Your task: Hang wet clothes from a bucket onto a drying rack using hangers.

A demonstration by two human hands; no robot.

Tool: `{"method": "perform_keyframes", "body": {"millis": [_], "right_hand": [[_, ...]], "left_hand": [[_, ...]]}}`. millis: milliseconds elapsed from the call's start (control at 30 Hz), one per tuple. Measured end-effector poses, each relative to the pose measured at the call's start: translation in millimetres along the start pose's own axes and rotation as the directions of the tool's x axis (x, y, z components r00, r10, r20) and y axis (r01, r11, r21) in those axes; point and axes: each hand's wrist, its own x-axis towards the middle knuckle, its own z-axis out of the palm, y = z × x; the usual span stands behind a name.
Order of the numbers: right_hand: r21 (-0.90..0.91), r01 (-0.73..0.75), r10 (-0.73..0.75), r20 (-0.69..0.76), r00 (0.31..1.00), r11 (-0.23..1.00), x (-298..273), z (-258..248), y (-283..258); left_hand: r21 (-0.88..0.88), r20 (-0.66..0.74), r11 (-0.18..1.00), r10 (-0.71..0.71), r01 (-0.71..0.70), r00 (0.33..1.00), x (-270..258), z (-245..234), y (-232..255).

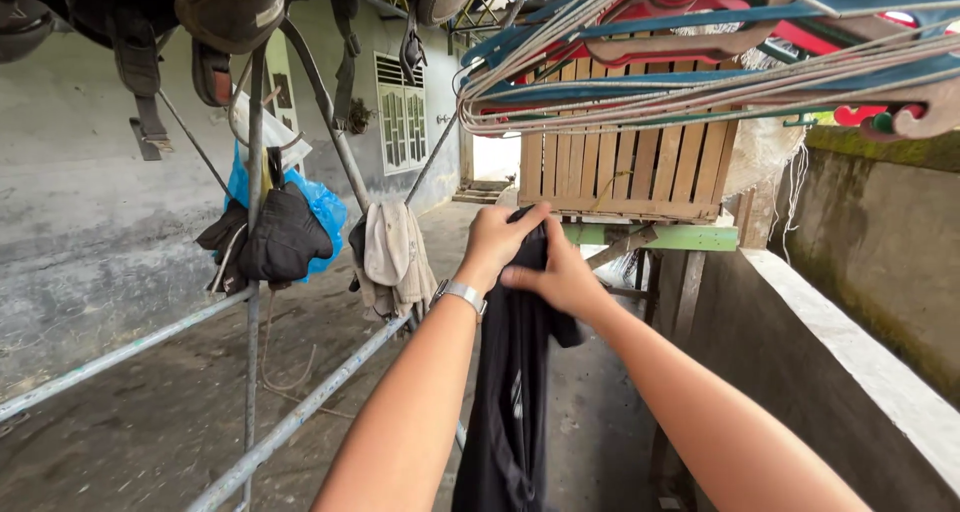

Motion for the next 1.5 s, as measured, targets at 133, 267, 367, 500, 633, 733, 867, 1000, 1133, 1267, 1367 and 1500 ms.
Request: {"method": "perform_keyframes", "body": {"millis": [133,267,367,500,633,733,867,1000,1133,1267,1367,1500], "right_hand": [[-0.218,-0.006,-0.030,-0.159,0.987,0.976,42.0,-13.5,39.0],[0.241,0.010,0.073,-0.332,0.941,0.970,83.7,-63.5,52.0],[0.302,-0.052,0.184,-0.430,0.884,0.952,89.4,-106.1,43.3],[0.323,-0.166,0.296,-0.408,0.864,0.932,74.4,-146.6,37.8],[-0.060,-0.223,0.214,-0.126,0.969,0.973,41.0,-120.9,-7.8],[0.002,-0.375,0.361,0.265,0.894,0.927,10.3,-73.1,-57.0],[0.034,-0.180,0.177,0.091,0.980,0.983,23.8,-75.7,-6.4],[-0.128,-0.088,0.061,-0.199,0.978,0.988,36.8,-120.1,-41.1],[-0.200,-0.004,-0.038,-0.203,0.978,0.980,43.7,-146.6,-62.9],[-0.403,-0.068,-0.036,-0.246,0.969,0.913,39.1,-168.5,-69.4],[-0.395,-0.155,0.041,-0.281,0.959,0.906,37.2,-185.6,-34.8],[-0.343,-0.277,0.204,-0.234,0.951,0.898,19.8,-195.0,-11.9]], "left_hand": [[-0.017,0.036,0.973,0.232,-0.232,0.972,0.5,-5.6,-7.8],[0.410,0.217,0.873,0.186,-0.263,0.958,-2.9,-29.2,-46.4],[0.608,0.163,0.784,0.025,-0.120,0.986,-5.2,-54.5,-71.8],[-0.177,0.040,0.919,-0.352,0.353,0.935,-5.0,-70.0,-30.3],[-0.027,-0.047,0.998,0.061,-0.062,0.997,31.6,-39.2,-15.7],[0.159,-0.118,0.951,0.287,-0.267,0.951,24.9,-7.5,25.6],[0.437,-0.010,0.773,0.515,-0.460,0.857,-11.8,-18.2,69.1],[0.646,0.583,-0.042,0.671,-0.762,0.457,-43.3,-53.0,99.4],[0.728,0.587,-0.098,0.601,-0.679,0.543,-22.7,-78.5,81.8],[0.819,0.234,0.374,0.474,-0.435,0.849,-42.5,-89.1,116.8],[0.696,0.154,0.618,0.371,-0.367,0.916,-19.7,-91.3,102.0],[0.645,0.108,0.640,0.466,-0.419,0.878,3.8,-94.3,113.6]]}}
